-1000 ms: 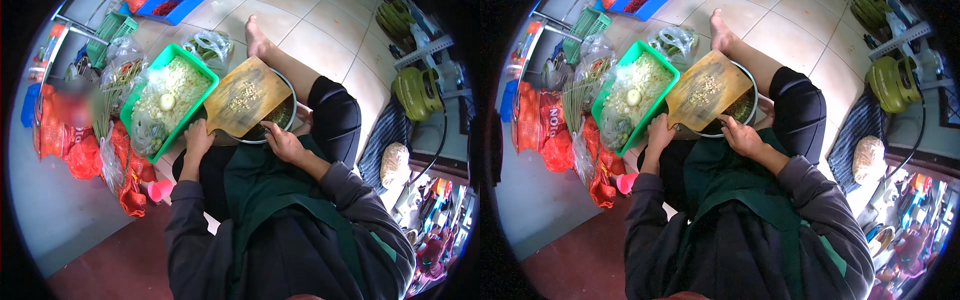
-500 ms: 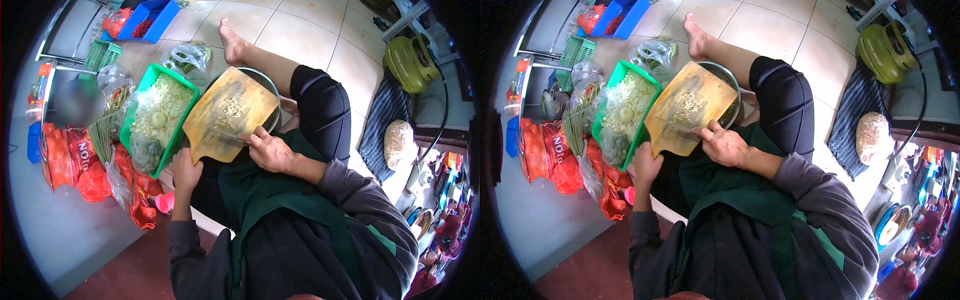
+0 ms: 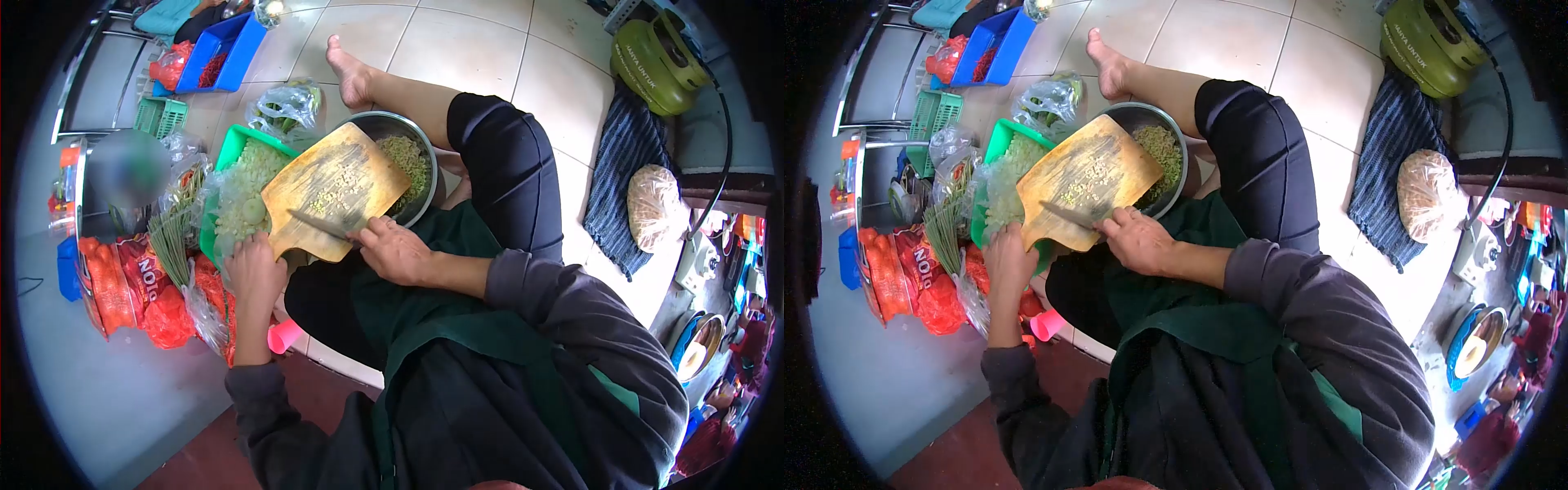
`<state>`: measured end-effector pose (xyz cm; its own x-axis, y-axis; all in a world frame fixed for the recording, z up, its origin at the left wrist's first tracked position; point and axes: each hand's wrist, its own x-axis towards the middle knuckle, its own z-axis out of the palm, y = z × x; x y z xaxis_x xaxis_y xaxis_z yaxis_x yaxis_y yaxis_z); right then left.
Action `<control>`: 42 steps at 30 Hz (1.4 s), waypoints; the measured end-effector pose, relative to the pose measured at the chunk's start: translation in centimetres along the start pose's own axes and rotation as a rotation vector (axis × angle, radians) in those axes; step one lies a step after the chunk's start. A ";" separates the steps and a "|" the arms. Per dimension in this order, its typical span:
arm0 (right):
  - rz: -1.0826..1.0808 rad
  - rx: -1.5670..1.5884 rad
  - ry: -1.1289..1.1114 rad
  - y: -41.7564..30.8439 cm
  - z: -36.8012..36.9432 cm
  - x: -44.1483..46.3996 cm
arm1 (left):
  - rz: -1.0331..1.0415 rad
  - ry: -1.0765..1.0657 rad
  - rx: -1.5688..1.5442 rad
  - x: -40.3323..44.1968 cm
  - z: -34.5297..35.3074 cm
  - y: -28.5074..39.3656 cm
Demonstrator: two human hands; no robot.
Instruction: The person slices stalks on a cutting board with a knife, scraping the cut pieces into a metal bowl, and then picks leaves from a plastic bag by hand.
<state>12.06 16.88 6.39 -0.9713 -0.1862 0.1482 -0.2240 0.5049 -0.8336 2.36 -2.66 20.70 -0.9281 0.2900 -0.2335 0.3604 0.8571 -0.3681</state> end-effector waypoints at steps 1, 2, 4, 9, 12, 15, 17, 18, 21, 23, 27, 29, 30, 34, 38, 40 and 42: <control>0.022 -0.011 0.029 0.8 0.2 0.0 | 0.008 0.009 0.017 0.4 -0.3 0.3; 0.043 -0.021 0.058 1.6 0.4 0.0 | 0.031 0.013 0.025 0.7 -0.7 0.4; 0.105 -0.034 0.090 2.9 -0.1 0.0 | 0.077 0.022 0.038 1.4 -1.5 0.8; 0.271 0.051 0.211 5.0 -0.6 -0.3 | 0.132 0.062 0.121 2.3 -2.8 1.3; 0.250 0.114 0.212 4.5 0.0 -0.1 | 0.136 0.088 0.147 2.1 -3.8 1.4; 0.163 0.180 0.101 1.8 -0.8 -0.6 | 0.131 0.109 0.144 1.8 -4.6 1.1; 0.169 0.198 0.055 1.6 0.0 -0.8 | 0.123 0.107 0.150 1.7 -4.7 0.8; 0.172 0.205 0.034 1.6 0.2 -0.9 | 0.117 0.103 0.161 1.6 -4.8 0.6; 0.236 0.239 0.144 3.3 0.9 -0.7 | 0.094 0.107 0.162 1.2 -4.8 -0.4; 0.383 0.325 0.186 4.6 1.0 -0.6 | 0.082 0.127 0.159 0.8 -4.8 -1.0; 0.456 0.378 0.163 4.1 0.0 -0.3 | 0.049 0.143 0.136 -0.1 -5.0 -1.8; 0.372 0.365 0.115 2.9 0.1 -0.5 | 0.034 0.129 0.118 -0.2 -5.1 -2.1; 0.330 0.356 0.092 2.4 0.1 -0.4 | 0.030 0.123 0.113 -0.3 -5.1 -2.2; 0.505 0.481 0.096 3.4 -0.5 0.1 | 0.007 0.135 0.100 -0.7 -5.4 -2.5; 0.354 0.365 0.189 4.2 -1.0 -0.2 | -0.046 0.171 0.066 -1.1 -4.6 -4.1; 0.328 0.384 0.255 4.8 -0.4 -0.1 | -0.071 0.186 0.035 -1.2 -4.5 -4.7; 0.392 0.447 0.284 5.7 -0.5 0.0 | -0.115 0.207 0.011 -1.2 -4.3 -5.2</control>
<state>10.70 20.15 1.91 -0.9712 0.2011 -0.1281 0.1466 0.0803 -0.9859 1.20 -5.67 26.76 -0.9621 0.2729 -0.0002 0.2512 0.8853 -0.3913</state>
